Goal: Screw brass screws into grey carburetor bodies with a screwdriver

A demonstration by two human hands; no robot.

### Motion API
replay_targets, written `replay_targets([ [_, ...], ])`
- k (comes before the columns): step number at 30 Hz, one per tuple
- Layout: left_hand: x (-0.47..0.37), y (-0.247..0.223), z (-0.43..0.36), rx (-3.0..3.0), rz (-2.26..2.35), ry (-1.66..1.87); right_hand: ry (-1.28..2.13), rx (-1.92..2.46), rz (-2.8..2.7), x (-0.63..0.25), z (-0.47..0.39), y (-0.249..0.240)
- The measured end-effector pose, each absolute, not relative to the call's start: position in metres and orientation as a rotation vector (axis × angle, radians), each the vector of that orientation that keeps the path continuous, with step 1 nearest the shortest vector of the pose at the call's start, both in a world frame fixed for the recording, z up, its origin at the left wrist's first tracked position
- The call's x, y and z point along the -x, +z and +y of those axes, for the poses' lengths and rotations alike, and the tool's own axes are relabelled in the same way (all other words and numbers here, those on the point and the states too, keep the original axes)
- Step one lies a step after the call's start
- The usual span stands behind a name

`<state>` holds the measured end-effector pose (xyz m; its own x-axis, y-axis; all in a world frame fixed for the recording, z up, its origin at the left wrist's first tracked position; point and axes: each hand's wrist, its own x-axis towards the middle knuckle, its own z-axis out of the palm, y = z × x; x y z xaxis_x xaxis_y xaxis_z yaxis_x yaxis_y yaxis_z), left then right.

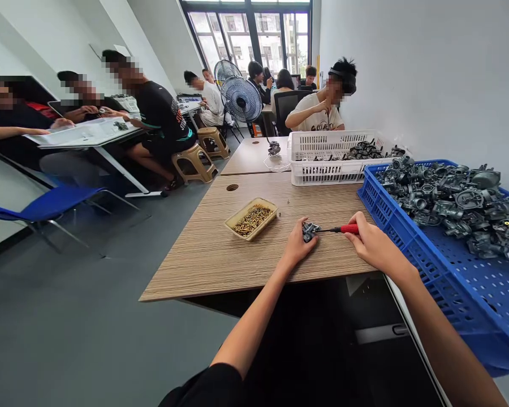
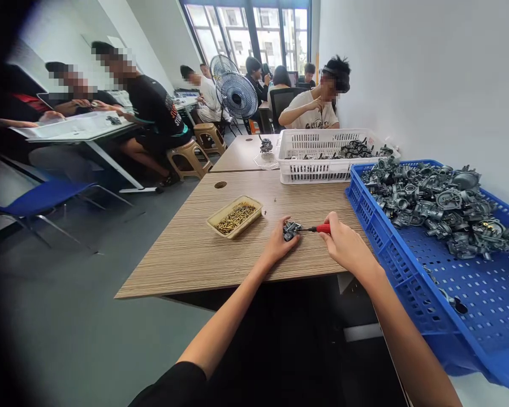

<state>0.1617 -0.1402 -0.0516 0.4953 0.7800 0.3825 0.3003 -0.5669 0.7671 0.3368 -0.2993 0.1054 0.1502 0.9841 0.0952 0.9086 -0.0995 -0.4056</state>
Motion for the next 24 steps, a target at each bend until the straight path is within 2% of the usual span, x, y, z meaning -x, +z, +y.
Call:
replay_targets([
  [6,-0.162,-0.052,-0.14,-2.109,0.889,0.982,0.134,2.293,-1.759,-0.329,-0.297,0.107],
  [11,-0.162,-0.052,-0.14,-2.104,0.887,0.991,0.333,2.001,-1.782,-0.336,-0.299,0.102],
  [14,-0.162,-0.051,-0.14,-2.102,0.881,0.989,0.344,1.879,-1.815,-0.339,-0.297,0.098],
  [21,-0.162,-0.053,-0.14,-2.11,0.873,0.993,0.077,2.269,-1.748,-0.33,-0.293,0.098],
  [24,-0.162,-0.054,-0.139,-2.107,0.888,0.988,0.107,2.241,-1.742,-0.331,-0.294,0.099],
])
